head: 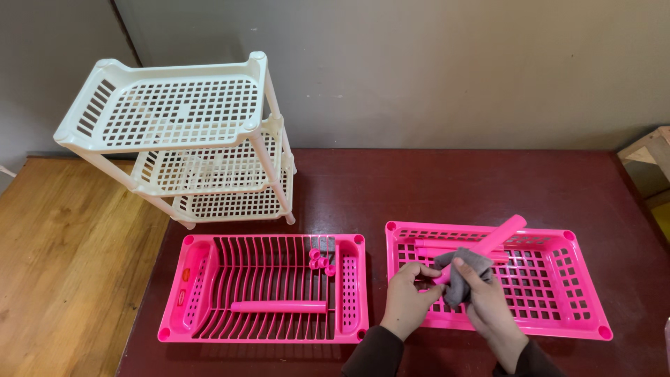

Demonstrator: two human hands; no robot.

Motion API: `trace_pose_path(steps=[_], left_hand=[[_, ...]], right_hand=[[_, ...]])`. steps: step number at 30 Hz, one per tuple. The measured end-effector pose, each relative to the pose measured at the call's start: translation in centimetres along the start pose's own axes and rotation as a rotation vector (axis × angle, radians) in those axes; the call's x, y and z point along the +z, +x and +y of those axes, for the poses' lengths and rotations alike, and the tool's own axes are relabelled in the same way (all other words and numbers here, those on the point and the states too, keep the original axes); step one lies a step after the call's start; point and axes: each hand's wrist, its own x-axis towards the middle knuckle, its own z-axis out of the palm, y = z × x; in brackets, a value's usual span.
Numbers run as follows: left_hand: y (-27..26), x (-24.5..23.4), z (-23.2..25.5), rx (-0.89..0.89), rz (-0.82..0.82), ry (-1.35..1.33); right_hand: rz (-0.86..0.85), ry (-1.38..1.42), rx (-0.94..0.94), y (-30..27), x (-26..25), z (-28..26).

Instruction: The person wipes pink plastic shelf legs with a gray cloth, then inserts the legs into the corners of a pink plastic shelf tray. The person repeats this for multiple legs, partially assembling the shelf base.

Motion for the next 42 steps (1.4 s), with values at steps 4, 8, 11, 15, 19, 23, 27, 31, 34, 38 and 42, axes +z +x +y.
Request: trace_pose_path(steps=[4, 8, 11, 15, 19, 23, 27, 31, 34, 38, 42], left_hand=[[-0.2, -0.8, 0.2, -0.085, -0.008, -0.004], [-0.1, -1.0, -0.2, -0.071, -0.006, 0.027], [0.2, -0.2, -0.6, -0.052, -0.032, -0.049], [0.4, 0.4, -0.6, -0.196, -0.035, -0.149], [0.7, 0.0, -0.2, -0.156, -0.055, -0.179], [0.4, -0.8, 0.1, -0.158, -0.063, -0.125], [0.3, -0.9, -0.3, -0.149, -0.085, -0.113], [0.6, -0.1, -1.1, -0.125, -0.071, -0.160], [0.7, 0.7, -1.4, -0.080, -0.073, -0.197], [0.4, 0.4, -1.1, -0.092, -0.056, -0.130], [-0.1, -0.2, -0.8, -0.152, -0.073, -0.171]], right_hand=[[0.253, 0.110, -0.011, 3.1, -2.8, -3.4], [0.239, 0.213, -0.038, 3.2, -3.4, -3.5], [-0.021, 0.162, -0.068, 0.4, -1.4, -0.6], [0.015, 0.017, -0.002, -1.5, 1.1, 0.4], [0.063, 0.011, -0.055, -0.1, 0.6, -2.2], [0.214, 0.114, -0.024, 2.5, -2.2, -5.5], [0.325, 0.246, -0.033, 3.6, -3.5, -5.7], [0.142, 0.185, -0.003, 1.5, -1.4, -2.0], [0.055, 0.123, 0.051, -0.4, 0.2, 0.3], [0.009, 0.101, 0.052, 0.7, -1.1, -2.0], [0.178, 0.145, -0.010, 3.3, -4.6, -5.1]])
